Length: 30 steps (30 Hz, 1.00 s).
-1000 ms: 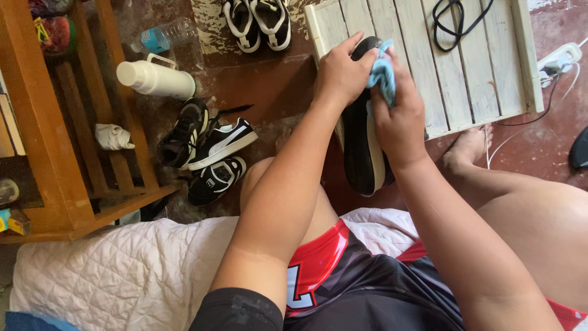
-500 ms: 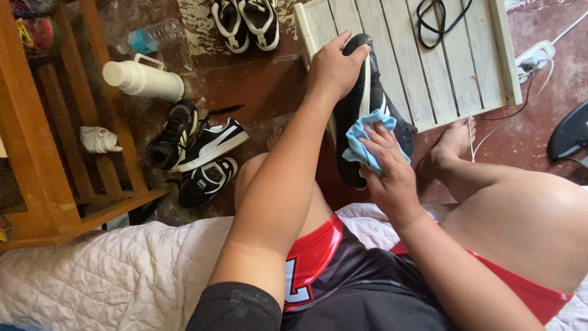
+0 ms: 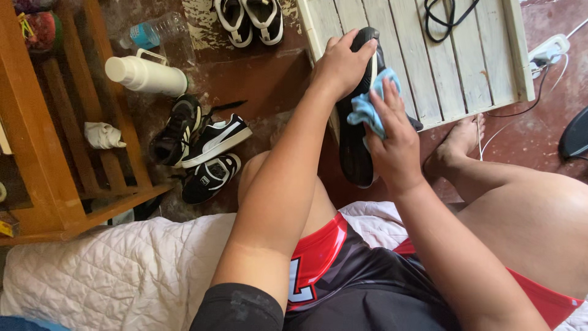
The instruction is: The person sits on a bed and wipes a black and white sneaker with a blue cloth. They clean the upper, sides, and sole of the shoe, turning it over to reach different areas.
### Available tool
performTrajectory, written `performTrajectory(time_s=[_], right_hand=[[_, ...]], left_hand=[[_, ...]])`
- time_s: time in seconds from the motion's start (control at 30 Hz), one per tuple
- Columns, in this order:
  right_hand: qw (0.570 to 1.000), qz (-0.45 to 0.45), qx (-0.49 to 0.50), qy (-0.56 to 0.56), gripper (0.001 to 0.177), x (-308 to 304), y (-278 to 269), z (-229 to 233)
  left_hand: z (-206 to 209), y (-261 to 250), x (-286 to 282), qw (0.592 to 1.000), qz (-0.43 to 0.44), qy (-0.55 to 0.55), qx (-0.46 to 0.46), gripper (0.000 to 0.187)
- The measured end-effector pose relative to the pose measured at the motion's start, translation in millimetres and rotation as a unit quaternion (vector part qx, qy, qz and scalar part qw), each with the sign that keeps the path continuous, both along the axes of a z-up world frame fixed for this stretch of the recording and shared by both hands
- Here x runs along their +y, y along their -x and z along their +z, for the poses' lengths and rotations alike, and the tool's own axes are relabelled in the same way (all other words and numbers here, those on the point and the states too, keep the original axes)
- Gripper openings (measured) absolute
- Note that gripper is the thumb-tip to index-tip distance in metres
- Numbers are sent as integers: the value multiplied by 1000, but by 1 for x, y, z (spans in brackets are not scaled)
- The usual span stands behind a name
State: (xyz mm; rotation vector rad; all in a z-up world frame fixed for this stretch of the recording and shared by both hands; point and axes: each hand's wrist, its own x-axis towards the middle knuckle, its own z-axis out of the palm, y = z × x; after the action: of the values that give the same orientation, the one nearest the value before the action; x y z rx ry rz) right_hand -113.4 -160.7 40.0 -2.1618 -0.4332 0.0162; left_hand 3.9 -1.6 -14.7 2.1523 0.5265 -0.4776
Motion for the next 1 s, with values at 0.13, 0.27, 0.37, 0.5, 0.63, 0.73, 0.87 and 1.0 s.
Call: performTrajectory(time_s=[0.13,0.27,0.37,0.5,0.63,0.73,0.87,1.0], right_hand=[[1000,-13,-9,-11,54,9,-18,0],[999,-20,3,-39,53,13,-30,-1],[998,-26,-4,-63,53,15,-43,-6],[995,-72,-4,-68,58,24,-68,-16],[995,-87,9,-56,59,31,-71,-16],[995,-57,-76,-35,55,32,-66,-11],[995,-43,-93,-22,51,29,-55,-3],[996,-1,-89,-5,54,24,-45,6]], left_hand=[[1,-2,1,1000,9,7,1,71],[1,-1,4,999,20,28,-2,72],[-4,0,6,999,25,42,-8,71],[-13,-3,7,994,50,74,-69,62],[-13,-2,6,972,135,173,-86,56],[-11,-2,5,977,161,118,-76,55],[-12,-2,2,977,161,91,-110,63],[-12,-4,2,976,158,70,-130,66]])
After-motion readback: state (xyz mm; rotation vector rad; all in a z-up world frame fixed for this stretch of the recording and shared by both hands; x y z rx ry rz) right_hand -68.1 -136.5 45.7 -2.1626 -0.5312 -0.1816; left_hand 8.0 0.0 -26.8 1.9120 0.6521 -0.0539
